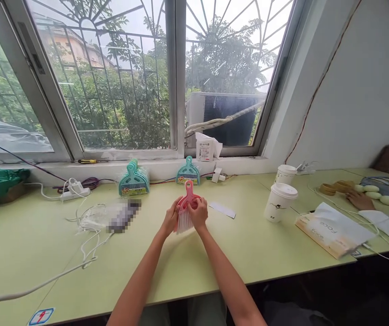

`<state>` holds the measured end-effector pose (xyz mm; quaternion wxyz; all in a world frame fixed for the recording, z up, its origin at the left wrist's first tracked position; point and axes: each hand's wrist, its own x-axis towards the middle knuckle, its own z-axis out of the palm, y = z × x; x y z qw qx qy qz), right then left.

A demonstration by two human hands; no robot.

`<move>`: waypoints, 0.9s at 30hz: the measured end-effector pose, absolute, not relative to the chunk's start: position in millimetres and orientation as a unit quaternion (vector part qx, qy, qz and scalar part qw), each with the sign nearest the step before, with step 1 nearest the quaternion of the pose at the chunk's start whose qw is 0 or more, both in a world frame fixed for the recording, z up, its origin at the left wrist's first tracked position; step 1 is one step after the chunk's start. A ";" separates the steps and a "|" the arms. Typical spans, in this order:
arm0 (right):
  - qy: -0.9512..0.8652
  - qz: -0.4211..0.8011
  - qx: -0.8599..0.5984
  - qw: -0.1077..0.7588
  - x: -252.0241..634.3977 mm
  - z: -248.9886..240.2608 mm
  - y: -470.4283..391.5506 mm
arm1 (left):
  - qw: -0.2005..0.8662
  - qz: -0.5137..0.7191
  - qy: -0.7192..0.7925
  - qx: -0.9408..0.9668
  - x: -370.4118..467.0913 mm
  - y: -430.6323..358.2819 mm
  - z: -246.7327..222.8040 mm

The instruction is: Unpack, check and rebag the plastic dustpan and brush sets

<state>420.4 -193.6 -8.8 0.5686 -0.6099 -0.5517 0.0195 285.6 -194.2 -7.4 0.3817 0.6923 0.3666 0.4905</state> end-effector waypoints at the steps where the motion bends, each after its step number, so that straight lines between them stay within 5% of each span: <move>1: -0.551 0.024 -0.609 0.569 419.7 -7.5 -194.2 | 0.385 0.492 0.365 0.691 284.8 -193.2 -6.6; 8: -0.543 0.033 -0.568 0.618 411.4 21.2 -209.2 | 0.421 0.524 0.309 0.673 277.9 -212.0 24.1; 16: -0.561 0.108 -0.502 0.649 413.4 58.7 -230.8 | 0.263 0.464 0.354 0.768 258.4 -249.4 70.7; 27: -0.597 0.114 -0.551 0.572 414.6 55.3 -229.2 | 0.084 0.491 0.449 0.742 266.9 -236.6 47.8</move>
